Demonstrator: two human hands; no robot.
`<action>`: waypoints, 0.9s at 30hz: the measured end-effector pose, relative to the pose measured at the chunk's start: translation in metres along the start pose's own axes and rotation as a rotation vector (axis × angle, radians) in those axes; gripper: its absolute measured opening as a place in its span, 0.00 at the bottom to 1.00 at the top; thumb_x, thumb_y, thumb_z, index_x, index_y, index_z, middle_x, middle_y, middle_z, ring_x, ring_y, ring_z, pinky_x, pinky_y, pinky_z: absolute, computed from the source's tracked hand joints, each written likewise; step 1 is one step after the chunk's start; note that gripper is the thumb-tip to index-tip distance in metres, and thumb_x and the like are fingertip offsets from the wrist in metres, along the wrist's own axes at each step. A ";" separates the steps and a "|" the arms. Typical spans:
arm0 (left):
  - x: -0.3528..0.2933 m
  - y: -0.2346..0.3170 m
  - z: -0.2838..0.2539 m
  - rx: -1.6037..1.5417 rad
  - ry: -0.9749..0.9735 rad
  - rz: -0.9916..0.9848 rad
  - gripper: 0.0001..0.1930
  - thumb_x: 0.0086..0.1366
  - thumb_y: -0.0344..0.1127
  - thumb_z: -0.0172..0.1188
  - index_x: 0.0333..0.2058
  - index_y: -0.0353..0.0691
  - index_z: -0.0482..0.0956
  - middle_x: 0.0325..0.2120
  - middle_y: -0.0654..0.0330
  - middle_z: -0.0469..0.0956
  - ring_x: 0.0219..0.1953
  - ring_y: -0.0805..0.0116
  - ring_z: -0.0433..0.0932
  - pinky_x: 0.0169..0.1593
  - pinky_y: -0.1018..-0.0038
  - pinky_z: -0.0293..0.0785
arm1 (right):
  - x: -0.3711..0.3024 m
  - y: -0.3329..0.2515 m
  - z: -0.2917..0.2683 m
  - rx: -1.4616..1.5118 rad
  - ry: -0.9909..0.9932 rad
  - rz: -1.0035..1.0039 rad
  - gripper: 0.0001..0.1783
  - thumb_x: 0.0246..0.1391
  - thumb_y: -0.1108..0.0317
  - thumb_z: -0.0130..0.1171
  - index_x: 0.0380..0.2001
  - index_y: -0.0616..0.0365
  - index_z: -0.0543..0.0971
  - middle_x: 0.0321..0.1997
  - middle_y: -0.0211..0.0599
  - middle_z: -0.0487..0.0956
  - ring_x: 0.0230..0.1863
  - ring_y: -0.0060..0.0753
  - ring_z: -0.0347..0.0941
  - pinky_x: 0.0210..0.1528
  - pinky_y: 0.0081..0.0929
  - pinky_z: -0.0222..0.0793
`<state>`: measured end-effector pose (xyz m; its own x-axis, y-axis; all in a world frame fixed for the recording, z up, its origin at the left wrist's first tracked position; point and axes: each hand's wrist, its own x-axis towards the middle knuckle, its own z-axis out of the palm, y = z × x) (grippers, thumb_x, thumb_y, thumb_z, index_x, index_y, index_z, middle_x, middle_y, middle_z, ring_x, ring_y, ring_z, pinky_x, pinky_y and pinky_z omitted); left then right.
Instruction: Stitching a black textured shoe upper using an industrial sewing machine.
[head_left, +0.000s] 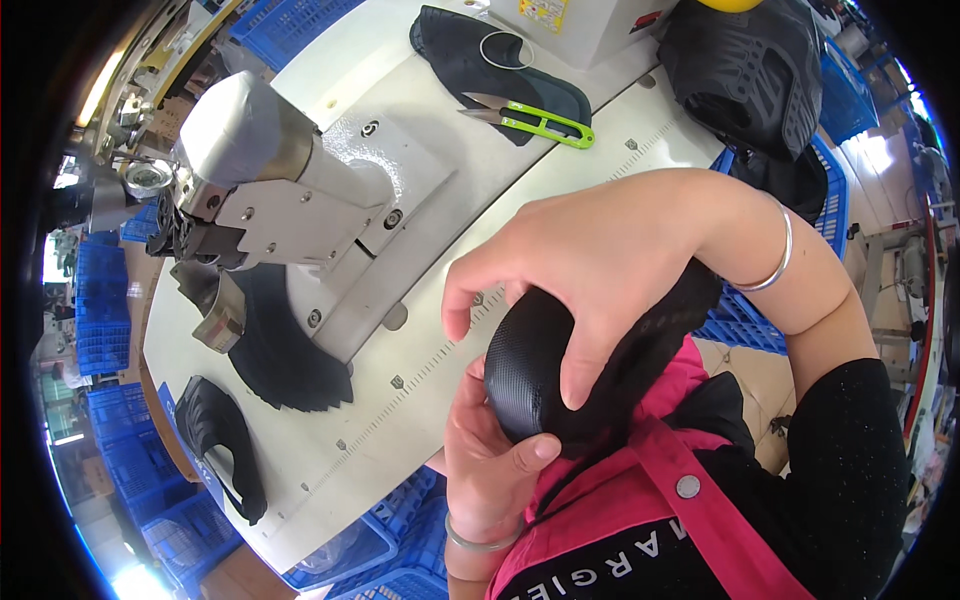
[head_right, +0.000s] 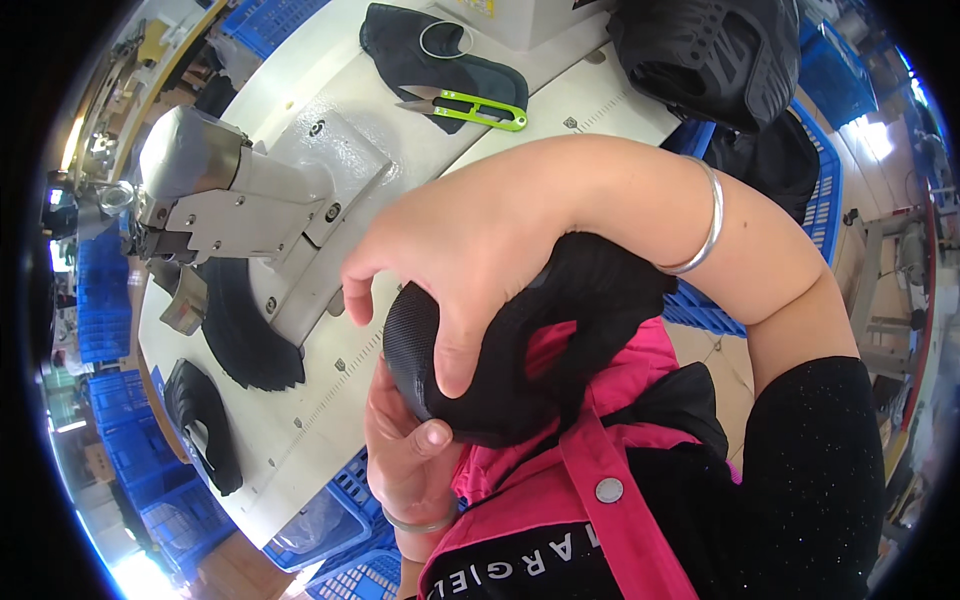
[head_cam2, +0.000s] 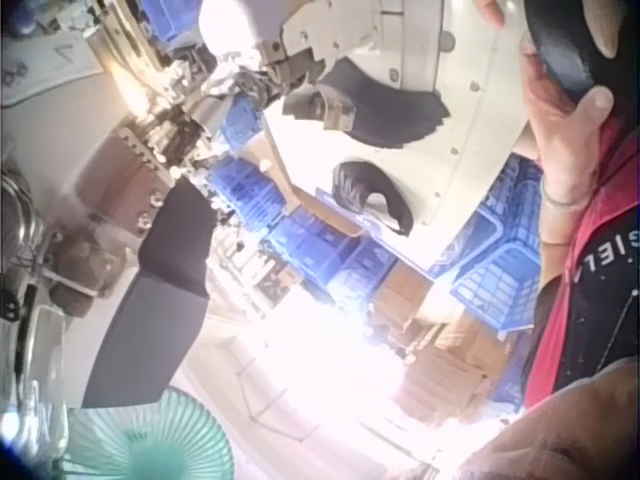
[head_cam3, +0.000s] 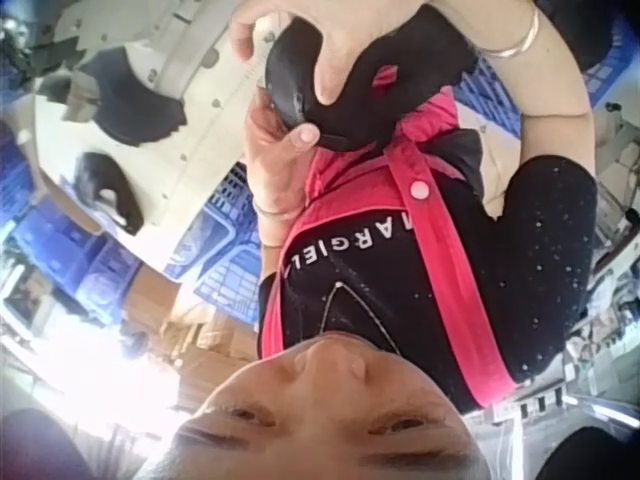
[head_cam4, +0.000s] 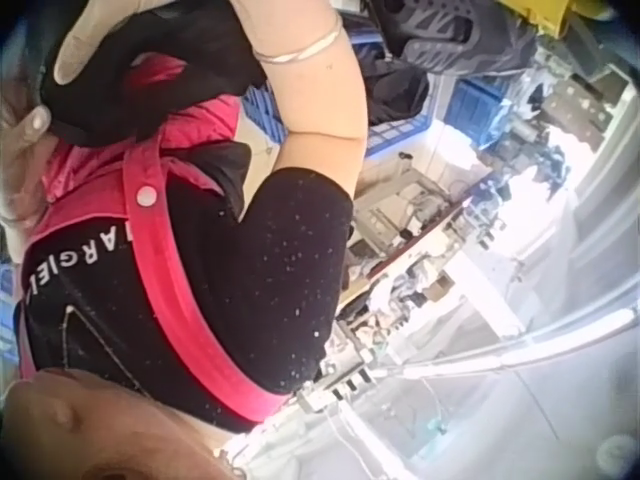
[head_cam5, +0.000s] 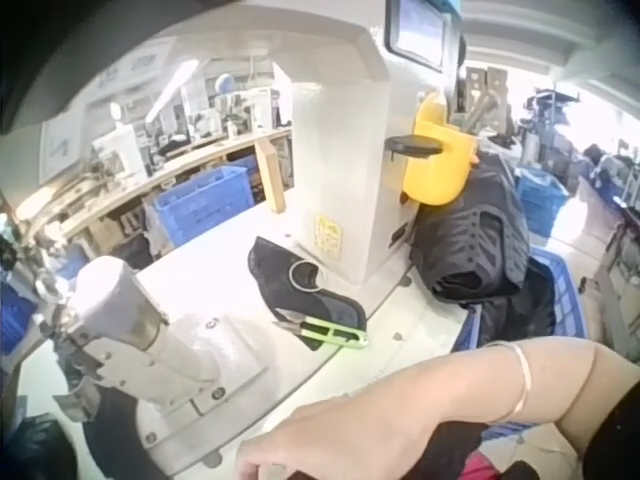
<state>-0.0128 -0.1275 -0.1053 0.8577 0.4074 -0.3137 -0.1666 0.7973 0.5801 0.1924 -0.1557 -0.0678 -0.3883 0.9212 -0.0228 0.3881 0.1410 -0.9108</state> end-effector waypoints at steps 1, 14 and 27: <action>0.001 -0.002 -0.004 -0.032 -0.006 -0.025 0.35 0.41 0.19 0.65 0.50 0.30 0.60 0.45 0.51 0.70 0.49 0.61 0.70 0.55 0.66 0.64 | -0.003 -0.002 -0.003 0.023 -0.016 0.122 0.32 0.29 0.62 0.68 0.42 0.63 0.70 0.28 0.40 0.75 0.30 0.35 0.72 0.32 0.27 0.66; 0.003 -0.006 0.001 -0.086 0.032 -0.067 0.37 0.35 0.18 0.66 0.48 0.33 0.61 0.46 0.52 0.69 0.50 0.60 0.69 0.57 0.66 0.61 | -0.007 0.007 0.000 0.273 -0.110 0.254 0.27 0.33 0.64 0.69 0.38 0.64 0.72 0.28 0.36 0.78 0.29 0.27 0.73 0.31 0.22 0.66; -0.027 0.081 -0.068 0.546 0.390 0.826 0.24 0.52 0.21 0.52 0.50 0.36 0.62 0.48 0.53 0.67 0.48 0.63 0.68 0.52 0.68 0.64 | -0.006 -0.001 -0.041 0.422 0.852 0.277 0.20 0.38 0.68 0.61 0.38 0.65 0.74 0.33 0.35 0.77 0.35 0.23 0.71 0.40 0.17 0.66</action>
<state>-0.0823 -0.0438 -0.1009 0.3466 0.9228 0.1685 -0.3020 -0.0603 0.9514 0.2290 -0.1467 -0.0503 0.4661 0.8786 -0.1039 -0.0194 -0.1073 -0.9940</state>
